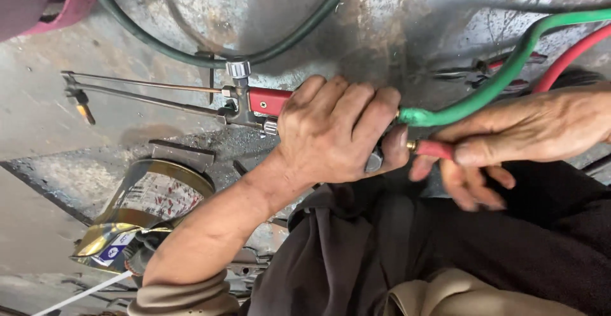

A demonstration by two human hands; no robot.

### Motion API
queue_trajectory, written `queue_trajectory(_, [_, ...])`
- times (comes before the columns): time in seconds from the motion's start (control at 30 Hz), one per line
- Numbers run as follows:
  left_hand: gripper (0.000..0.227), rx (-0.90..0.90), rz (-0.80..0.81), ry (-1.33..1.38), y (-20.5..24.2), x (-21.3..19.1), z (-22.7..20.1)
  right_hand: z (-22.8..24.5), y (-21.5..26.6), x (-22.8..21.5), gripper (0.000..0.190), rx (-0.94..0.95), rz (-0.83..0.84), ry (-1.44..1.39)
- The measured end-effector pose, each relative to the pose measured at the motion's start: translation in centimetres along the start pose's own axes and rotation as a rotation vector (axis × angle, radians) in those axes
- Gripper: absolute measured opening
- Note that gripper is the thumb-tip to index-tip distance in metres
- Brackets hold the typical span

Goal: Connecting and securing gas hoses to a cutting torch using pliers.

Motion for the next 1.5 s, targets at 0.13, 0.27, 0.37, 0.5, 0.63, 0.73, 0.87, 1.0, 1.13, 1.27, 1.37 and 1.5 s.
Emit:
queue_trajectory(0.13, [0.025, -0.044, 0.042, 0.009, 0.2, -0.3, -0.5, -0.4, -0.1, 1.1, 0.056, -0.098, -0.119, 0.137])
queue_trajectory(0.27, [0.023, -0.147, 0.109, 0.044, 0.0, 0.2, -0.7, 5.4, 1.6, 1.6, 0.053, 0.351, -0.286, 0.409])
queue_trajectory(0.37, [0.021, -0.237, 0.168, 0.086, 0.2, 0.1, -0.4, 4.7, 4.3, 0.2, 0.058, 0.431, -0.306, 0.735])
queue_trajectory(0.5, [0.029, -0.295, 0.176, 0.009, 0.5, -2.8, -1.3, 2.4, 7.9, -2.6, 0.067, -0.307, -0.97, 1.047])
queue_trajectory(0.63, [0.061, -0.306, 0.271, -0.066, 0.7, -5.5, -2.3, -2.0, 4.3, -5.2, 0.127, -0.262, -1.117, 1.537])
queue_trajectory(0.73, [0.081, -0.314, 0.337, -0.069, 1.0, -6.7, -2.7, -0.4, 1.3, -5.0, 0.118, -0.317, -1.179, 1.545])
queue_trajectory(0.87, [0.085, -0.408, 0.429, -0.094, 1.9, -8.1, -1.9, -0.6, 1.7, -5.7, 0.076, 0.198, -0.869, 1.613])
queue_trajectory(1.0, [0.079, -0.433, 0.489, -0.167, 3.8, -7.5, -0.7, 3.3, 4.6, -1.7, 0.041, 0.472, -0.725, 1.432])
queue_trajectory(1.13, [0.082, -0.382, 0.521, -0.232, 4.4, -5.7, 0.1, -7.0, 4.6, -2.4, 0.034, -0.168, -1.166, 1.352])
queue_trajectory(1.27, [0.087, -0.358, 0.484, -0.28, 4.4, -4.8, -0.8, -17.6, 1.0, -8.3, 0.056, 0.016, -0.909, 1.14])
queue_trajectory(1.37, [0.093, -0.257, 0.486, -0.307, 4.2, -4.3, -1.8, -7.1, 0.1, -2.8, 0.091, -0.448, -1.03, 1.02])
queue_trajectory(1.5, [0.083, -0.25, 0.607, -0.321, 3.8, -4.2, -2.0, 3.1, -2.1, 0.4, 0.068, -0.162, -0.881, 1.155])
Point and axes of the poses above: each hand's wrist, its own y-axis away from the middle knuckle, its own x-axis out of the palm, z = x × y, the point moved 1 cm from there along -y, towards the middle knuckle, and after that the axes turned 3 degrees about x, right-handed, at the moved point
